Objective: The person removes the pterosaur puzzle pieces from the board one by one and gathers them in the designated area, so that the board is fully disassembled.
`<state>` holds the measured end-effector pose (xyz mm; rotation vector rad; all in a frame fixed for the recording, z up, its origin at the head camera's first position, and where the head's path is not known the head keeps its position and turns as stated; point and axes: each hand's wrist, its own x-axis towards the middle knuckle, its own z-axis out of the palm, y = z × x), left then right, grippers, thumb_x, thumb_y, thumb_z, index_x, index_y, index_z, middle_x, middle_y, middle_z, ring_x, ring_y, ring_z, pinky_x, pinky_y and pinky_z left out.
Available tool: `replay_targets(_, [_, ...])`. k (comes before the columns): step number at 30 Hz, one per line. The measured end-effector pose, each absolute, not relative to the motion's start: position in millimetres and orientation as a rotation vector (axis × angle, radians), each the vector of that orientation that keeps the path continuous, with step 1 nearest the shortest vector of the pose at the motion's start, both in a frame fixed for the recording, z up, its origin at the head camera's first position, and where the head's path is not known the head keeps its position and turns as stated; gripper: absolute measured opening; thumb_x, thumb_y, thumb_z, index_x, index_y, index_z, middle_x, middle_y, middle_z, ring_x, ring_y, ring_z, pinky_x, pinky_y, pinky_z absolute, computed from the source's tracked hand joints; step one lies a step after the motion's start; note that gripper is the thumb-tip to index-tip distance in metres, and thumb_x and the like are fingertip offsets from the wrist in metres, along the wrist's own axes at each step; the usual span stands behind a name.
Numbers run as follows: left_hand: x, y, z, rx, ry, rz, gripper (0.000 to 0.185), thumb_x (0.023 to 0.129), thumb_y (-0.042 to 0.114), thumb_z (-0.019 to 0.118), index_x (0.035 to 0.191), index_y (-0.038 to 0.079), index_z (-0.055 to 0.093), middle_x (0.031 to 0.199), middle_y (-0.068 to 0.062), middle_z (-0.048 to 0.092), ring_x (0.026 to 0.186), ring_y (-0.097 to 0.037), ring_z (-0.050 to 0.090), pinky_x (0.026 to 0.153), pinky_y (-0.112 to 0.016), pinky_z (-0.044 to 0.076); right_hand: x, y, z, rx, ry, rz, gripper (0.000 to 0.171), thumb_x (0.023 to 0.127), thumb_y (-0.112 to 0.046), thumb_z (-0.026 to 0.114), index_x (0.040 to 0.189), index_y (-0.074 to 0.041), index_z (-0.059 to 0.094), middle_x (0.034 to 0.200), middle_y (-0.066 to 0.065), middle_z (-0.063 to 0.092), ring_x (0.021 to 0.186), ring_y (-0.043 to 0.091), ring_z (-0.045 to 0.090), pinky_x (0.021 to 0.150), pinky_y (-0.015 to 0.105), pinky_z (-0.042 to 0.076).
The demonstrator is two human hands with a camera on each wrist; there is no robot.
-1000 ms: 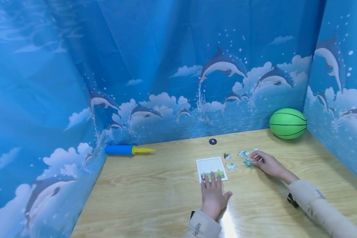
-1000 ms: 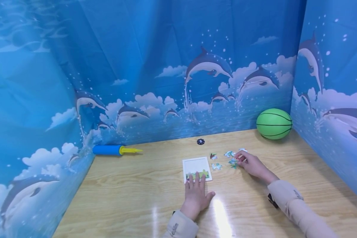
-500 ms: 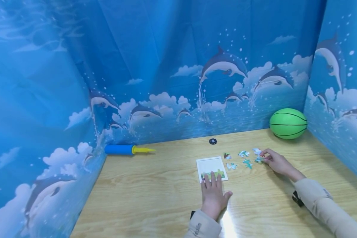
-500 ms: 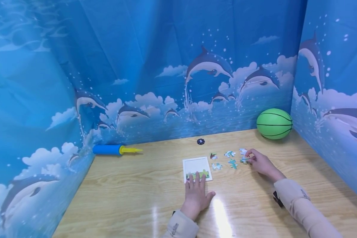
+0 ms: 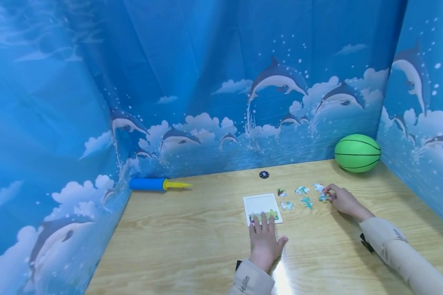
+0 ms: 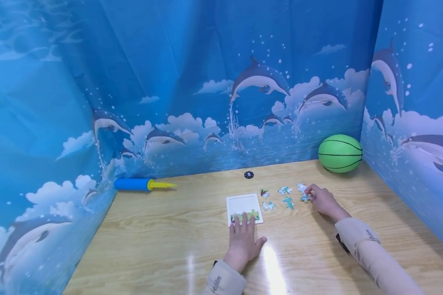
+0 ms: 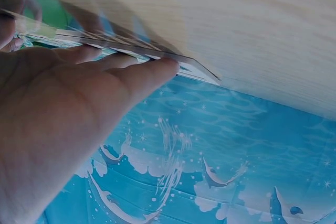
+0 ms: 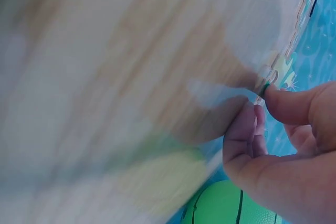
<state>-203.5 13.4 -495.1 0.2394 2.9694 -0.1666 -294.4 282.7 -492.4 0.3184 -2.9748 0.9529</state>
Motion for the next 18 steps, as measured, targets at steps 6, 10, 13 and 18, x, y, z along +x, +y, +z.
replay_targets(6, [-202.6,13.4,-494.4,0.241,2.986,-0.149,0.074,0.080,0.070,0.022,0.141,0.029,0.019,0.147,-0.002,0.017,0.133,-0.028,0.017,0.107,-0.042,0.020,-295.9,283.1,-495.7,0.350,-2.951,0.927,0.019,0.082,0.008,0.047,0.100,0.005,0.052,0.061,0.004,0.048,0.054,0.015,0.039,0.050,0.026,0.033])
replay_targets(10, [-203.1,13.5,-493.8,0.236,2.986,-0.145,0.073,0.080,0.070,0.022,0.141,0.029,0.019,0.147,-0.002,0.016,0.133,-0.028,0.016,0.107,-0.042,0.020,-295.8,282.9,-495.5,0.349,-2.954,0.925,0.021,0.081,0.008,0.048,0.101,0.007,0.054,0.060,0.003,0.045,0.053,0.015,0.038,0.048,0.026,0.033])
replay_targets(13, [-203.4,13.2,-494.3,0.238,2.987,-0.142,0.073,0.081,0.069,0.022,0.141,0.028,0.019,0.147,-0.002,0.016,0.133,-0.029,0.015,0.107,-0.042,0.020,-296.2,283.5,-495.3,0.331,-2.973,0.932,0.022,0.081,0.007,0.049,0.102,0.007,0.054,0.064,0.006,0.047,0.055,0.016,0.039,0.049,0.027,0.034])
replay_targets(18, [-203.9,13.1,-495.3,0.239,2.988,-0.164,0.073,0.081,0.069,0.021,0.141,0.028,0.018,0.147,-0.002,0.016,0.133,-0.029,0.015,0.107,-0.042,0.020,-297.4,284.8,-495.9,0.316,-2.984,0.903,0.021,0.081,0.005,0.051,0.101,0.006,0.056,0.074,0.014,0.052,0.066,0.023,0.044,0.058,0.035,0.038])
